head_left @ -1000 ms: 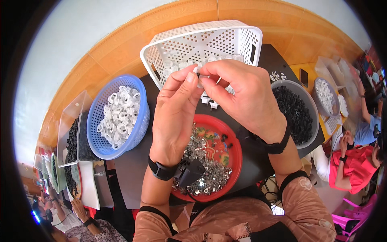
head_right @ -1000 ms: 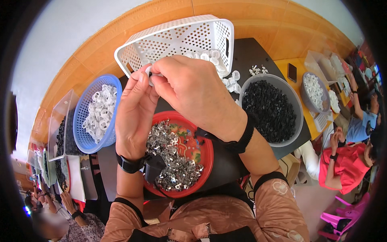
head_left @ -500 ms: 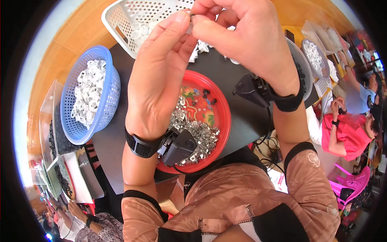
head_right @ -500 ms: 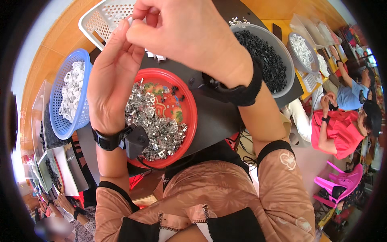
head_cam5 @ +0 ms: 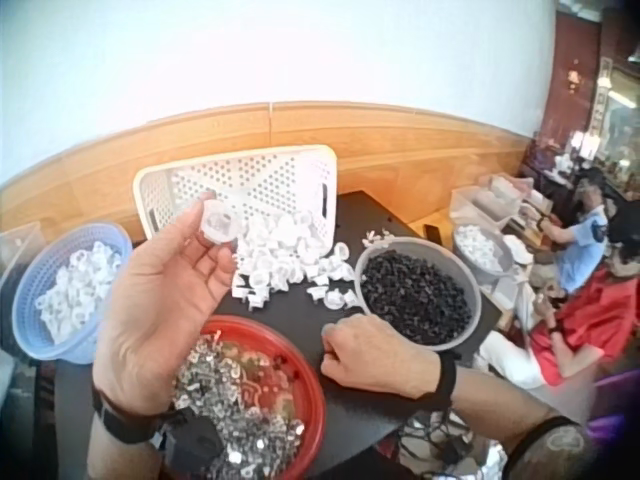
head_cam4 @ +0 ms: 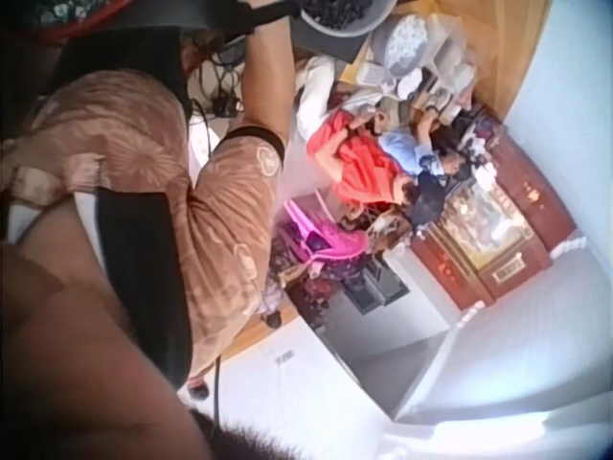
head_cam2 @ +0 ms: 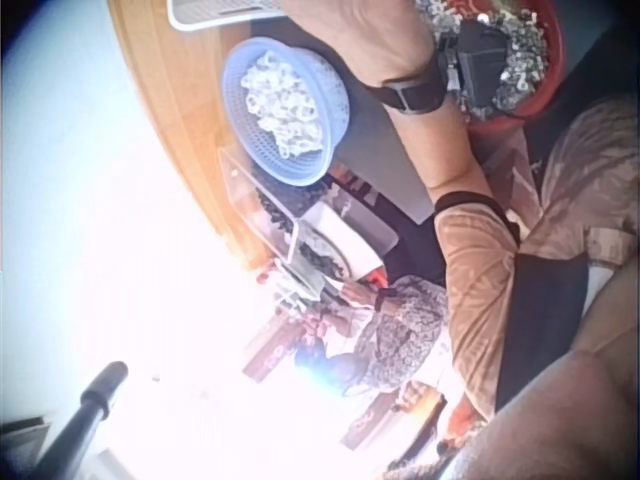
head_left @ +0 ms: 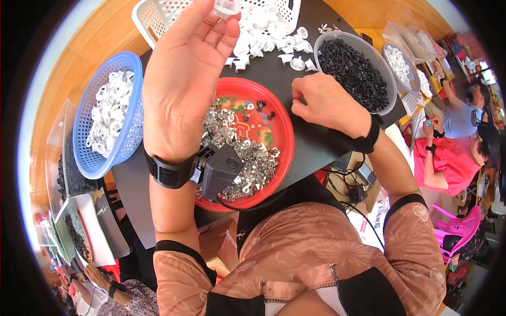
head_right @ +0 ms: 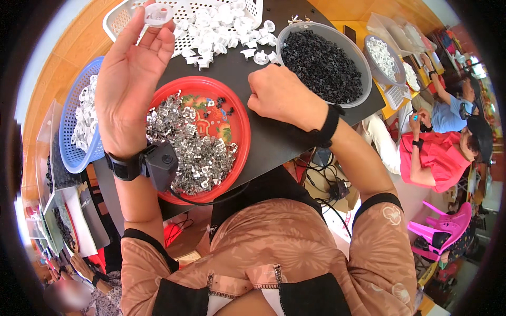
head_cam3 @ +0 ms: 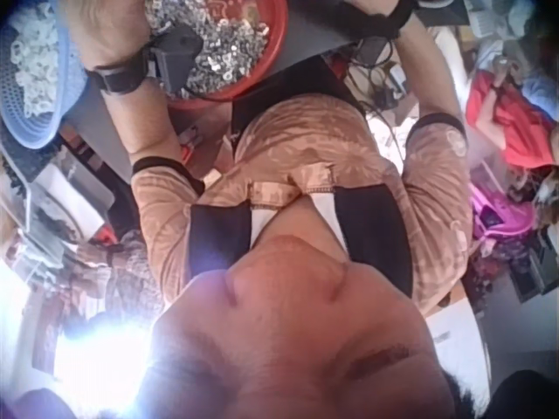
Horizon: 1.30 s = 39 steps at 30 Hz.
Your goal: Assembling small black and white plastic shoe components by hand at a workstation.
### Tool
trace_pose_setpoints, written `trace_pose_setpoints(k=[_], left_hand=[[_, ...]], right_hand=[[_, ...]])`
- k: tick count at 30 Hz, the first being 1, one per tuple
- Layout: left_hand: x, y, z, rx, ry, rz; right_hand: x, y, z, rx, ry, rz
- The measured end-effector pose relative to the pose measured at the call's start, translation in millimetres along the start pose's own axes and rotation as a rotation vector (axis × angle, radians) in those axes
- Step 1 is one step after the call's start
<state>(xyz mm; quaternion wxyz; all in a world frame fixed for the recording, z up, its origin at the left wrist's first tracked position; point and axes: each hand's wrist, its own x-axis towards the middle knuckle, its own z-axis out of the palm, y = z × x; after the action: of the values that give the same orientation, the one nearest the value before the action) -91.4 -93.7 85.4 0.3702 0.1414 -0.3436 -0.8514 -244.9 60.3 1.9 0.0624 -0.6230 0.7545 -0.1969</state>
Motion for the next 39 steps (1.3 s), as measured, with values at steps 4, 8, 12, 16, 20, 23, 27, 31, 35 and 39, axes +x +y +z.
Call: trace_pose_setpoints(k=[4,8,12,16,20,23,27,31,35,39], left_hand=[[-4.4,9.5,0.7,0.043,-0.05,0.071],[-12.4,18.3,2.8,0.024,-0.198,0.271],[-8.6,30.2,-6.7,0.006,-0.237,0.316],[-9.4,35.0,-3.4,-0.022,-0.203,0.304],[10.6,49.2,-24.1,-0.275,-0.399,-0.028],[12.9,47.4,-33.0,-0.138,-0.388,0.015],[14.8,46.2,-39.4,-0.14,-0.418,0.036],[15.2,42.6,-25.1,-0.081,-0.285,-0.001],[12.2,52.8,-26.9,0.16,-0.338,0.121],[4.8,36.7,-10.0,0.519,0.043,0.295]], right_hand=[[0.9,-4.8,3.6,-0.132,-0.016,0.001],[12.1,-30.3,-4.9,-0.068,0.038,-0.048],[29.4,-48.7,18.3,-0.02,-0.014,-0.263],[43.8,-58.9,26.0,-0.116,-0.181,-0.285],[50.2,-58.6,31.3,-0.032,-0.252,-0.27],[49.6,-56.6,45.4,-0.122,-0.204,-0.395],[49.8,-57.0,32.7,-0.02,-0.151,-0.321],[57.8,-50.7,-11.2,0.01,0.112,-0.258],[81.8,-66.4,-50.3,0.346,0.456,-0.342],[93.0,-77.3,-64.4,0.448,0.748,-0.469]])
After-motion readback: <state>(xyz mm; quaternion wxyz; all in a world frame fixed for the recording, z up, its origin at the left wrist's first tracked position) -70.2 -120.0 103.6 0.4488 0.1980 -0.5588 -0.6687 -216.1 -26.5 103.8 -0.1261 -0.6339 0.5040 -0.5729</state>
